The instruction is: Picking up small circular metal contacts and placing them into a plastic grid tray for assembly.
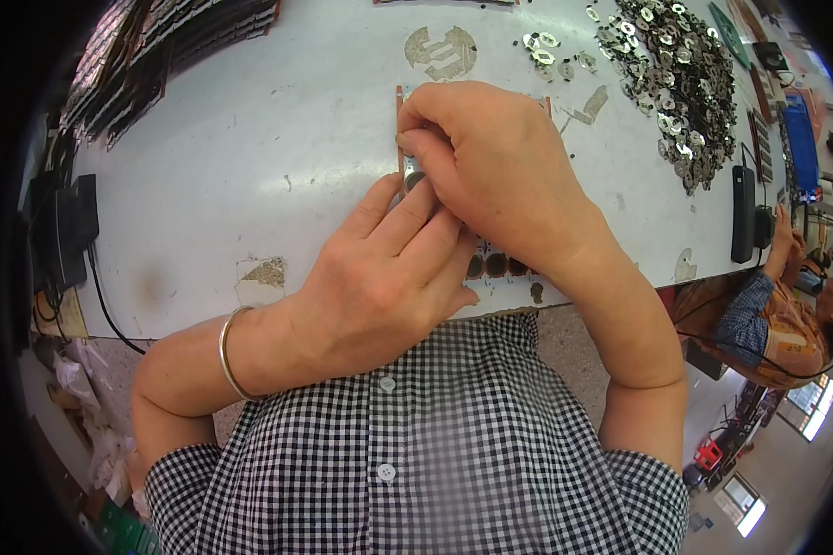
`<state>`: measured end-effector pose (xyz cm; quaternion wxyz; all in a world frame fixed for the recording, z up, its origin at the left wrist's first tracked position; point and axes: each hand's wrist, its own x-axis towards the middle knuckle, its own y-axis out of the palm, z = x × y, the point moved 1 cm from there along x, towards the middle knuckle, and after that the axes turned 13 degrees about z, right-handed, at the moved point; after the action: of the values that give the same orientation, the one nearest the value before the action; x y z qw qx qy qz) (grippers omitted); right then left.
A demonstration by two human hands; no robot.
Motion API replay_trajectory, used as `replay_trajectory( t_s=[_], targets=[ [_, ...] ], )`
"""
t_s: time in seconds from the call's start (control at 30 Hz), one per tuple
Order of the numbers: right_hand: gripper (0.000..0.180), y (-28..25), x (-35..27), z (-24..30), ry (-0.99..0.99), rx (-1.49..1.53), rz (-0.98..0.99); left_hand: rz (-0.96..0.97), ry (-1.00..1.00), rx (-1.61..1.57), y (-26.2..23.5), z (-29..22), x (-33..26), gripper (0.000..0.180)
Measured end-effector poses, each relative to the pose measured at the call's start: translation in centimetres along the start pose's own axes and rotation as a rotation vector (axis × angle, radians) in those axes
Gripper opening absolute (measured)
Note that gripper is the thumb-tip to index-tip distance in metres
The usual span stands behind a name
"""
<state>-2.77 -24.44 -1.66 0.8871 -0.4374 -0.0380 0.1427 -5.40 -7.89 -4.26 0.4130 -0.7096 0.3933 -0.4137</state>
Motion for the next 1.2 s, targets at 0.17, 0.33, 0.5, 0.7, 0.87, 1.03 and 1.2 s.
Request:
replay_trajectory(
  t_s=[0.17, 0.33, 0.5, 0.7, 0.87, 1.03, 1.2],
  targets=[
    [0.01, 0.7, -0.3, -0.1, -0.022, 0.022, -0.08, -0.016, 0.006, 0.036, 0.2, -0.1, 0.0, 0.055],
    [0.011, 0.9, -0.4, 0.2, -0.015, -0.089, -0.112, -0.022, 0.011, 0.07, 0.4, -0.3, -0.1, 0.051],
    [0.012, 1.0, -0.5, -0.3, -0.004, -0.043, -0.135, -0.044, 0.008, 0.051, 0.5, -0.2, 0.0, 0.05],
    [0.013, 1.4, -0.6, -0.4, -0.062, -0.078, -0.179, -0.004, 0.021, 0.036, 0.4, -0.2, -0.1, 0.049],
    [0.016, 1.0, -0.7, -0.2, -0.142, -0.141, -0.132, -0.028, 0.017, 0.071, 0.4, -0.3, -0.1, 0.05],
    [0.019, 0.4, -0.6, -0.2, -0.146, -0.17, -0.091, -0.025, 0.007, 0.058, 0.4, -0.2, -0.1, 0.051],
    [0.028, 0.5, -0.6, 0.2, -0.058, -0.117, -0.093, -0.004, 0.028, 0.067, 0.2, -0.3, -0.1, 0.049]
  ],
)
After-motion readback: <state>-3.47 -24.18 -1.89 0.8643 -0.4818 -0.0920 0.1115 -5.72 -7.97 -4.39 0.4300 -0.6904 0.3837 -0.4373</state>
